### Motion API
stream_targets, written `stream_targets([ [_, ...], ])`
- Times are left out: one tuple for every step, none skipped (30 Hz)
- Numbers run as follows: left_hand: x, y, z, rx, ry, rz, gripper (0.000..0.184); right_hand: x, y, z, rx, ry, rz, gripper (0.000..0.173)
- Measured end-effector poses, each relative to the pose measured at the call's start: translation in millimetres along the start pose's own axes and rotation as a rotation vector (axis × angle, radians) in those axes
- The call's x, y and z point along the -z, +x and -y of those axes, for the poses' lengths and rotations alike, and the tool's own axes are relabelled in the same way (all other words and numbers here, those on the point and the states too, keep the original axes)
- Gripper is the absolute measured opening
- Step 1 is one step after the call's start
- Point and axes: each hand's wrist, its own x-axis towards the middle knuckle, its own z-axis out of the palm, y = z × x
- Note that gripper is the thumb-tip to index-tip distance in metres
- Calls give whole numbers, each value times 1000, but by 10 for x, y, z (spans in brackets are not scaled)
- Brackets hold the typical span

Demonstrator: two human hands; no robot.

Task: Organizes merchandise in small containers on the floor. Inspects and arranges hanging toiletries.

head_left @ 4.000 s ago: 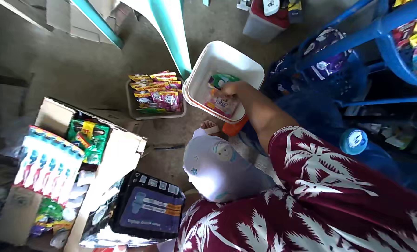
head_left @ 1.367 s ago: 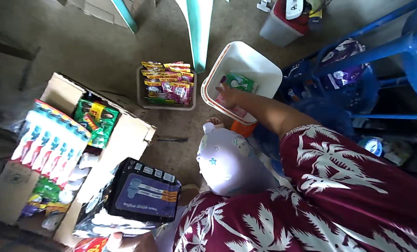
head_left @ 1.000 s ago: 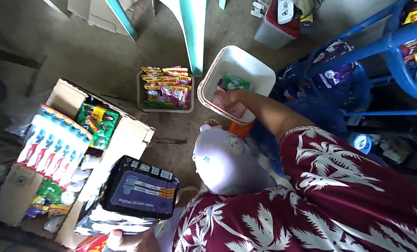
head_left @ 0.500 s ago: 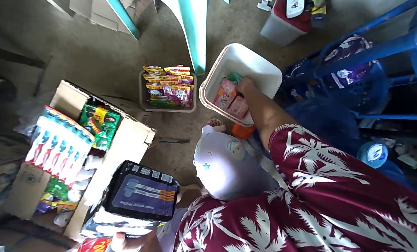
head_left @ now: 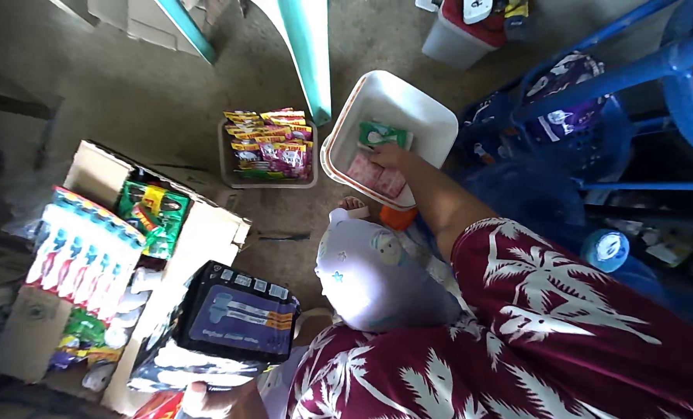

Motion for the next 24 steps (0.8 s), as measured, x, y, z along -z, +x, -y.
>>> stream_targets([
  [16, 39, -10, 12, -8, 40, 36, -28, 11, -21, 19, -16, -4, 47],
  [26, 97, -24, 23, -3, 86, 35, -26, 17, -17, 21, -34, 4, 46],
  [-5, 175, -43, 40, 6, 121, 34, -11, 5, 5, 9, -42, 6, 44],
  [-86, 274, -62, 64, 10, 153, 32, 4, -23, 26, -3, -44, -14, 42],
  [-199, 391, -74, 92, 16, 182, 30, 29, -61, 42, -2, -37, -48, 40],
  [-335, 516, -77, 123, 20, 212, 28, 50, -91, 45, 7, -25, -85, 38],
  [-487, 637, -70, 149, 29, 234, 26, 63, -111, 31, 24, -15, -109, 37],
  [-629, 750, -46, 162, 46, 244, 23, 70, -118, 10, 44, -2, -121, 36],
  [-754, 848, -9, 166, 62, 248, 22, 83, -129, 2, 57, 2, -115, 36],
  [-852, 929, 41, 168, 73, 247, 21, 95, -161, 5, 64, -5, -93, 36],
  [-929, 991, 101, 167, 79, 242, 22, 100, -186, -3, 70, -22, -61, 36],
  [-996, 1033, 155, 171, 86, 226, 26, 102, -202, -21, 89, -40, -34, 37],
  [-1056, 1054, 194, 179, 98, 199, 31, 103, -241, -23, 115, -55, -13, 37],
  [-1104, 1058, 220, 184, 112, 171, 36, 81, -262, -33, 142, -75, -14, 39],
  [-1149, 1051, 233, 186, 117, 144, 38, 50, -299, -17, 159, -70, -25, 42],
  [-1183, 1037, 237, 189, 118, 129, 39, 21, -348, 27, 161, -55, -29, 47],
  [-1217, 1023, 234, 193, 121, 120, 40, -20, -402, 76, 157, -32, -32, 55],
  [-1265, 1020, 233, 190, 131, 111, 40, -68, -441, 115, 161, -11, -48, 62],
  [-1336, 1033, 234, 182, 157, 98, 39, -116, -453, 149, 160, 10, -65, 66],
  [-1417, 1067, 238, 177, 217, 94, 41, -162, -473, 191, 151, 27, -79, 67],
  [-1511, 1120, 244, 199, 320, 93, 46, -218, -491, 218, 133, 24, -99, 66],
  [-1624, 1199, 255, 245, 445, 100, 55, -251, -565, 267, 114, 3, -128, 65],
  [-1749, 1304, 289, 295, 561, 112, 67, -231, -737, 365, 87, -11, -143, 64],
  [-1873, 1429, 356, 354, 660, 126, 78, -177, -957, 472, 54, 4, -127, 64],
])
